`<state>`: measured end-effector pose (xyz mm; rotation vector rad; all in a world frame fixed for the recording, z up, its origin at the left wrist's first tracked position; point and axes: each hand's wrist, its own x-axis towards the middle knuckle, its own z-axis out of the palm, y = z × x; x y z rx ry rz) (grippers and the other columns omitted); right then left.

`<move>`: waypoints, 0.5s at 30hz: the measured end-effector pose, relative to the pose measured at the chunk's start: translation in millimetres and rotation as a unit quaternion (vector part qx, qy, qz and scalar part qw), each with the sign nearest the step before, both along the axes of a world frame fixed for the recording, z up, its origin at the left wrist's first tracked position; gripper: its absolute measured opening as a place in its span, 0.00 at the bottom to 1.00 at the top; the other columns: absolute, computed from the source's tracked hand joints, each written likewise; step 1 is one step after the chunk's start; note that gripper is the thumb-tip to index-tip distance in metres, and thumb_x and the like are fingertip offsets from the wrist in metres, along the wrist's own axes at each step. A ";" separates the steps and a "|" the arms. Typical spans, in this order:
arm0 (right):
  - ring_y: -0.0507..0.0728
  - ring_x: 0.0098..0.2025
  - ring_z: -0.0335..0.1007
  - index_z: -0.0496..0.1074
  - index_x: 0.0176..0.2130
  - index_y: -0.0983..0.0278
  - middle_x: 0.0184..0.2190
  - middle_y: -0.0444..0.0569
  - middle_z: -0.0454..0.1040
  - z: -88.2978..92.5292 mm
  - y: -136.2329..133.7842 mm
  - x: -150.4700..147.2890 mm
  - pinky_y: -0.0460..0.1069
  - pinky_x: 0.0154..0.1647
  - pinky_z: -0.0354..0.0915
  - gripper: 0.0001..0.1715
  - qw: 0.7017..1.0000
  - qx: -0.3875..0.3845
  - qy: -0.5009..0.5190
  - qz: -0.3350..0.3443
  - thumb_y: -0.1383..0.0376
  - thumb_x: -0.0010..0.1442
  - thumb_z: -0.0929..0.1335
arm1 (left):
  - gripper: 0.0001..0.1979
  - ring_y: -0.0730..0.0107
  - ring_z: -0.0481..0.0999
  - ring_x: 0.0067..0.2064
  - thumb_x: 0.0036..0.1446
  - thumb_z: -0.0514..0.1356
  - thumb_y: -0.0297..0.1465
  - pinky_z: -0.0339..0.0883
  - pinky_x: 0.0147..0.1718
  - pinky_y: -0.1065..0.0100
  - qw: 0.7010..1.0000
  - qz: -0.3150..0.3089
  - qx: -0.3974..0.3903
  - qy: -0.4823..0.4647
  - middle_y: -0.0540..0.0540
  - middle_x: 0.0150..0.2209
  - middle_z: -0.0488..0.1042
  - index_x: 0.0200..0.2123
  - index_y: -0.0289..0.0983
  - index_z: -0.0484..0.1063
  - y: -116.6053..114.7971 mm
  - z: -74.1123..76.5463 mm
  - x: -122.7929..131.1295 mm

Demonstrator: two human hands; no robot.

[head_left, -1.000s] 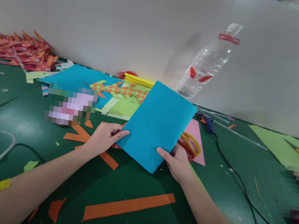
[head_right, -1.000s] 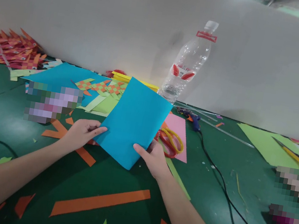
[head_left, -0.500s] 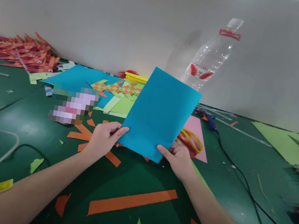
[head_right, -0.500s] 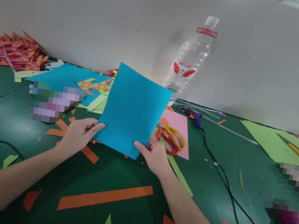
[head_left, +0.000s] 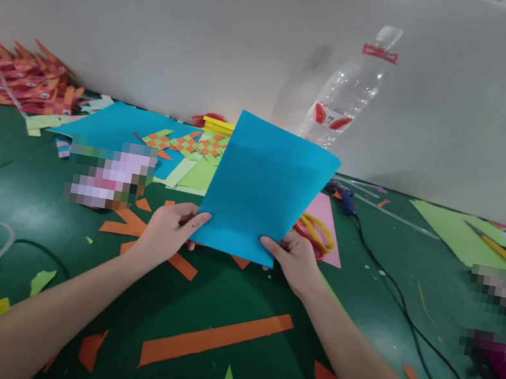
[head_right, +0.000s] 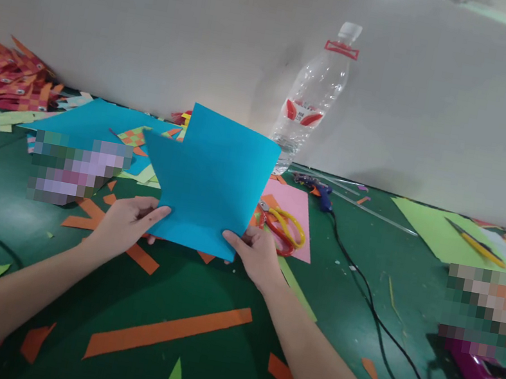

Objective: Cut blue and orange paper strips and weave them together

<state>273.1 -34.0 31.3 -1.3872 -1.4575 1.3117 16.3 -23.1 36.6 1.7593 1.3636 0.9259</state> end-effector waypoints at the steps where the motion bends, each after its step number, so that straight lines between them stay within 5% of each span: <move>1: 0.55 0.23 0.74 0.77 0.35 0.63 0.27 0.50 0.80 0.5 0.6 0.3 0.51 0.26 0.72 0.19 1.000 -0.009 0.008 0.007 0.50 0.53 0.72 | 0.19 0.71 0.73 0.18 0.60 0.53 0.44 0.64 0.22 0.72 1.000 -0.011 -0.011 0.009 0.53 0.16 0.67 0.22 0.39 0.63 1.5 -0.7 -0.8; 7: 0.61 0.35 0.77 0.78 0.36 0.62 0.33 0.53 0.81 0.1 4.2 0.9 0.58 0.42 0.73 0.18 1.000 -0.018 0.010 -0.004 0.52 0.51 0.73 | 0.20 0.71 0.73 0.19 0.60 0.52 0.44 0.64 0.23 0.72 1.000 -0.024 -0.013 0.010 0.54 0.16 0.64 0.21 0.39 0.59 5.5 -5.2 -3.0; 15: 0.62 0.38 0.77 0.77 0.40 0.60 0.36 0.52 0.81 -0.6 2.6 -0.7 0.58 0.42 0.74 0.20 1.000 0.000 0.027 0.004 0.52 0.51 0.72 | 0.19 0.72 0.71 0.18 0.62 0.52 0.42 0.61 0.22 0.73 0.999 -0.011 0.019 0.027 0.55 0.16 0.62 0.21 0.39 0.57 2.5 -4.8 -3.4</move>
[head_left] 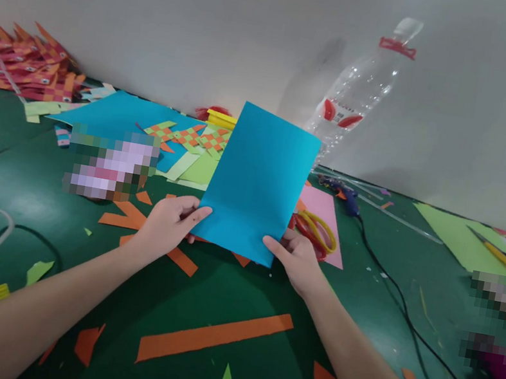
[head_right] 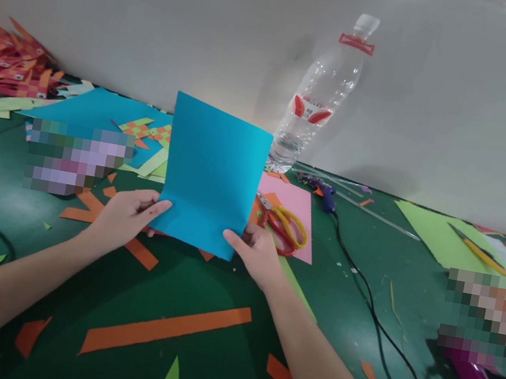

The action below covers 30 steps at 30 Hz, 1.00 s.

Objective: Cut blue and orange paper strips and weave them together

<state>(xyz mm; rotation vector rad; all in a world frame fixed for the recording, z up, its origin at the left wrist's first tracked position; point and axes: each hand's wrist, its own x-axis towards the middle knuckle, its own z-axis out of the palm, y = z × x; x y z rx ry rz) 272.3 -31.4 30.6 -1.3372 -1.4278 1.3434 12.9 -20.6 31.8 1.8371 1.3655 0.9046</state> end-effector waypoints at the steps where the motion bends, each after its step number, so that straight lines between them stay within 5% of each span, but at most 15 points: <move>1: 0.61 0.35 0.78 0.77 0.37 0.61 0.34 0.53 0.81 0.9 -0.8 -0.4 0.57 0.40 0.74 0.19 1.000 0.004 -0.003 0.007 0.51 0.51 0.72 | 0.19 0.72 0.71 0.18 0.62 0.51 0.42 0.62 0.22 0.73 1.000 0.004 0.002 0.000 0.55 0.15 0.63 0.21 0.39 0.57 0.1 -0.1 -0.1; 9: 0.54 0.24 0.73 0.71 0.28 0.63 0.23 0.48 0.77 1.9 -0.4 -3.0 0.51 0.30 0.70 0.16 0.999 -0.017 -0.029 0.033 0.52 0.53 0.72 | 0.20 0.71 0.71 0.19 0.63 0.51 0.43 0.58 0.20 0.72 0.999 0.041 0.010 -0.014 0.56 0.15 0.59 0.22 0.39 0.57 0.5 -3.9 -1.5; 18: 0.47 0.17 0.54 0.68 0.26 0.63 0.15 0.38 0.63 -13.1 1.2 -3.9 0.46 0.20 0.54 0.19 0.995 0.053 -0.007 -0.081 0.51 0.55 0.70 | 0.17 0.69 0.74 0.20 0.62 0.53 0.41 0.66 0.22 0.72 0.998 0.052 0.021 -0.036 0.55 0.13 0.62 0.23 0.40 0.60 -7.8 1.4 4.4; 24: 0.47 0.15 0.54 0.72 0.27 0.64 0.15 0.41 0.66 -12.9 -1.2 -5.8 0.46 0.18 0.54 0.17 0.992 0.058 -0.013 -0.111 0.53 0.56 0.69 | 0.18 0.75 0.66 0.16 0.62 0.54 0.40 0.70 0.24 0.72 0.997 0.057 0.019 -0.047 0.57 0.13 0.57 0.22 0.40 0.57 -6.7 -1.5 4.7; 30: 0.46 0.14 0.53 0.68 0.24 0.63 0.14 0.40 0.64 -11.4 -5.7 -9.0 0.46 0.17 0.50 0.22 0.988 0.101 -0.010 -0.117 0.51 0.60 0.66 | 0.18 0.75 0.66 0.16 0.62 0.54 0.40 0.63 0.20 0.74 0.997 0.056 0.020 -0.043 0.58 0.14 0.55 0.22 0.40 0.53 -4.7 1.4 5.6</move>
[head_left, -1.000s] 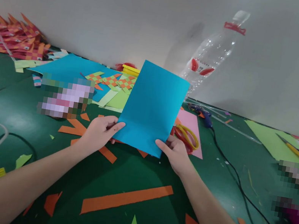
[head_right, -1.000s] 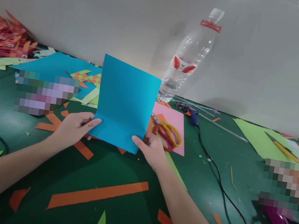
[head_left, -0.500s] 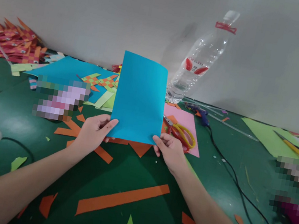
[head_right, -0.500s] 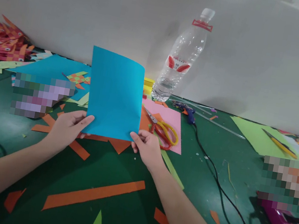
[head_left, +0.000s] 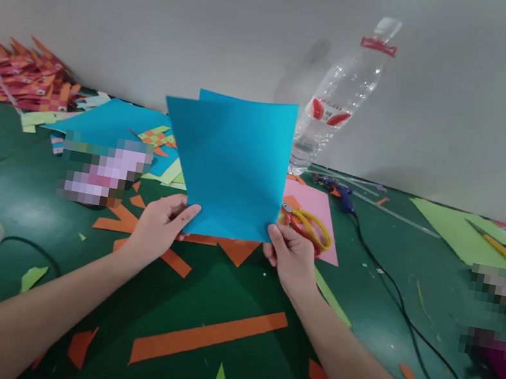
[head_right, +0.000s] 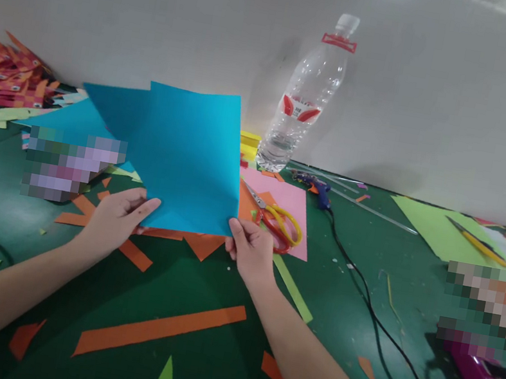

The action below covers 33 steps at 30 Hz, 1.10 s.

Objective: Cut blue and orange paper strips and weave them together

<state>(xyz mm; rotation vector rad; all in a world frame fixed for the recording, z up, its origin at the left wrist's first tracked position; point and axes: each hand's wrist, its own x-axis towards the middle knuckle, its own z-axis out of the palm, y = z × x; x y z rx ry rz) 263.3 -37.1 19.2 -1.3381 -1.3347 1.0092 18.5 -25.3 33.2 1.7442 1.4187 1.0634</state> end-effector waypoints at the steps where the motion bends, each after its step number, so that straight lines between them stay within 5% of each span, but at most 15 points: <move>1: 0.46 0.14 0.52 0.67 0.24 0.63 0.14 0.40 0.63 -0.8 0.5 0.2 0.46 0.16 0.49 0.22 1.000 0.002 0.010 0.004 0.51 0.60 0.67 | 0.18 0.75 0.66 0.16 0.62 0.53 0.40 0.62 0.19 0.74 1.000 -0.002 0.001 0.005 0.58 0.14 0.56 0.22 0.41 0.53 0.1 0.3 -0.1; 8: 0.46 0.13 0.48 0.69 0.28 0.63 0.12 0.38 0.61 -0.7 1.1 2.9 0.46 0.16 0.44 0.19 0.997 -0.052 0.043 0.035 0.51 0.59 0.68 | 0.18 0.75 0.63 0.17 0.63 0.53 0.40 0.58 0.20 0.73 1.000 -0.024 -0.013 0.015 0.58 0.14 0.57 0.23 0.40 0.54 2.8 -3.1 -2.5; 16: 0.47 0.15 0.52 0.66 0.19 0.63 0.12 0.40 0.62 -5.2 5.9 9.9 0.46 0.16 0.48 0.25 0.993 0.030 0.101 0.051 0.52 0.60 0.67 | 0.19 0.77 0.59 0.17 0.62 0.53 0.43 0.54 0.19 0.74 0.998 -0.056 -0.039 -0.011 0.58 0.17 0.55 0.24 0.40 0.55 7.9 -2.9 -13.6; 19: 0.50 0.19 0.62 0.74 0.31 0.62 0.20 0.43 0.71 -5.3 6.8 11.9 0.45 0.17 0.58 0.17 0.987 -0.009 0.142 0.079 0.51 0.53 0.71 | 0.18 0.76 0.59 0.18 0.61 0.53 0.43 0.54 0.19 0.74 0.993 -0.105 -0.045 0.010 0.57 0.17 0.55 0.24 0.39 0.56 6.7 0.2 -13.3; 22: 0.60 0.36 0.75 0.75 0.44 0.61 0.38 0.52 0.79 -1.9 4.7 12.2 0.53 0.33 0.73 0.26 0.982 -0.047 0.153 0.104 0.53 0.47 0.75 | 0.19 0.76 0.58 0.19 0.60 0.53 0.43 0.52 0.20 0.73 0.988 -0.143 -0.050 0.033 0.57 0.18 0.53 0.22 0.39 0.55 5.7 2.3 -10.2; 26: 0.65 0.48 0.74 0.74 0.47 0.60 0.49 0.54 0.76 3.0 3.3 10.3 0.59 0.46 0.72 0.29 0.977 -0.093 0.162 0.108 0.57 0.45 0.77 | 0.20 0.76 0.54 0.20 0.59 0.53 0.43 0.50 0.21 0.73 0.983 -0.169 -0.050 0.054 0.56 0.19 0.50 0.21 0.39 0.54 7.7 3.2 -8.5; 30: 0.60 0.35 0.75 0.74 0.40 0.63 0.36 0.52 0.78 5.3 4.4 5.9 0.55 0.35 0.73 0.26 0.967 -0.126 0.209 0.079 0.51 0.45 0.76 | 0.19 0.76 0.53 0.20 0.60 0.53 0.43 0.49 0.21 0.72 0.981 -0.176 -0.055 0.061 0.56 0.19 0.50 0.22 0.40 0.53 11.2 1.8 -10.0; 33: 0.50 0.18 0.63 0.70 0.26 0.64 0.18 0.42 0.68 4.4 4.5 3.9 0.48 0.20 0.64 0.25 0.964 -0.144 0.218 0.048 0.46 0.45 0.74 | 0.20 0.76 0.53 0.20 0.60 0.53 0.43 0.49 0.21 0.72 0.980 -0.178 -0.063 0.065 0.57 0.19 0.48 0.22 0.40 0.52 12.2 0.7 -11.8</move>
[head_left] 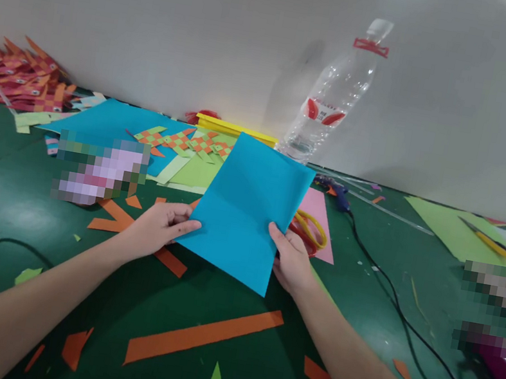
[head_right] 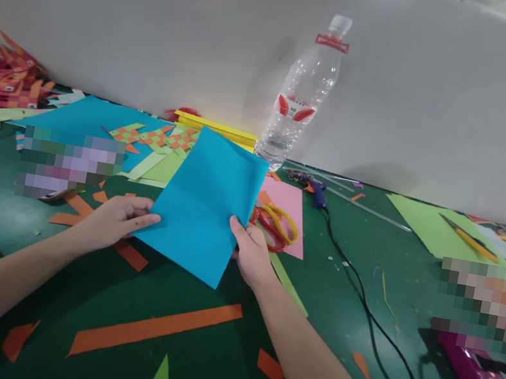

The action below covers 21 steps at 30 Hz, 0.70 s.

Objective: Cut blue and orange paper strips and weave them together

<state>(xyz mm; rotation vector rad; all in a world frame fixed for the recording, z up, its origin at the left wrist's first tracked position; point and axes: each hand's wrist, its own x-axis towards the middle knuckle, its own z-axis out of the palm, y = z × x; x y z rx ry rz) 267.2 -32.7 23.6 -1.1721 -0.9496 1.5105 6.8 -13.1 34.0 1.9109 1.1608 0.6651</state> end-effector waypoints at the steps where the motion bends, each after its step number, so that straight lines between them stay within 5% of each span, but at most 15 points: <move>1: 0.49 0.16 0.58 0.68 0.24 0.64 0.15 0.40 0.64 -0.6 -0.1 0.1 0.47 0.18 0.61 0.25 1.000 -0.002 -0.002 -0.004 0.46 0.46 0.74 | 0.20 0.76 0.53 0.20 0.60 0.53 0.43 0.48 0.21 0.72 1.000 -0.001 -0.002 0.001 0.57 0.19 0.48 0.22 0.40 0.52 0.0 0.0 -0.7; 4: 0.50 0.17 0.60 0.68 0.25 0.63 0.16 0.41 0.64 -1.7 0.0 2.7 0.49 0.19 0.62 0.25 1.000 0.015 0.001 -0.004 0.45 0.49 0.72 | 0.20 0.76 0.52 0.20 0.60 0.53 0.43 0.48 0.21 0.72 1.000 -0.006 -0.003 0.001 0.57 0.19 0.48 0.22 0.40 0.53 -0.5 1.2 -3.2; 8: 0.61 0.36 0.75 0.73 0.38 0.62 0.35 0.51 0.78 -1.7 1.0 9.5 0.56 0.37 0.71 0.25 0.997 0.079 -0.001 -0.006 0.49 0.46 0.74 | 0.21 0.76 0.53 0.21 0.59 0.54 0.43 0.48 0.22 0.72 1.000 -0.022 0.008 0.001 0.56 0.19 0.49 0.20 0.39 0.53 -0.4 3.6 -6.4; 13: 0.68 0.54 0.69 0.70 0.49 0.58 0.52 0.53 0.74 -2.3 2.3 15.7 0.61 0.50 0.70 0.37 0.996 0.067 -0.047 0.021 0.57 0.39 0.79 | 0.21 0.76 0.53 0.20 0.59 0.55 0.43 0.47 0.21 0.72 0.999 -0.048 -0.011 0.018 0.56 0.19 0.50 0.20 0.39 0.53 0.7 2.2 -8.4; 18: 0.66 0.48 0.73 0.71 0.45 0.60 0.48 0.53 0.76 2.3 4.9 13.2 0.59 0.46 0.72 0.32 0.998 0.036 -0.050 -0.013 0.56 0.40 0.78 | 0.22 0.77 0.51 0.20 0.58 0.55 0.43 0.47 0.21 0.72 0.998 -0.052 -0.017 0.021 0.56 0.19 0.48 0.20 0.39 0.52 2.9 0.5 -9.3; 21: 0.57 0.29 0.74 0.72 0.32 0.61 0.28 0.48 0.78 3.6 6.0 11.2 0.52 0.30 0.73 0.22 0.997 0.044 -0.039 -0.047 0.52 0.42 0.77 | 0.22 0.77 0.51 0.20 0.59 0.55 0.44 0.47 0.21 0.72 0.998 -0.054 -0.023 0.020 0.56 0.19 0.48 0.20 0.39 0.52 4.2 0.3 -9.4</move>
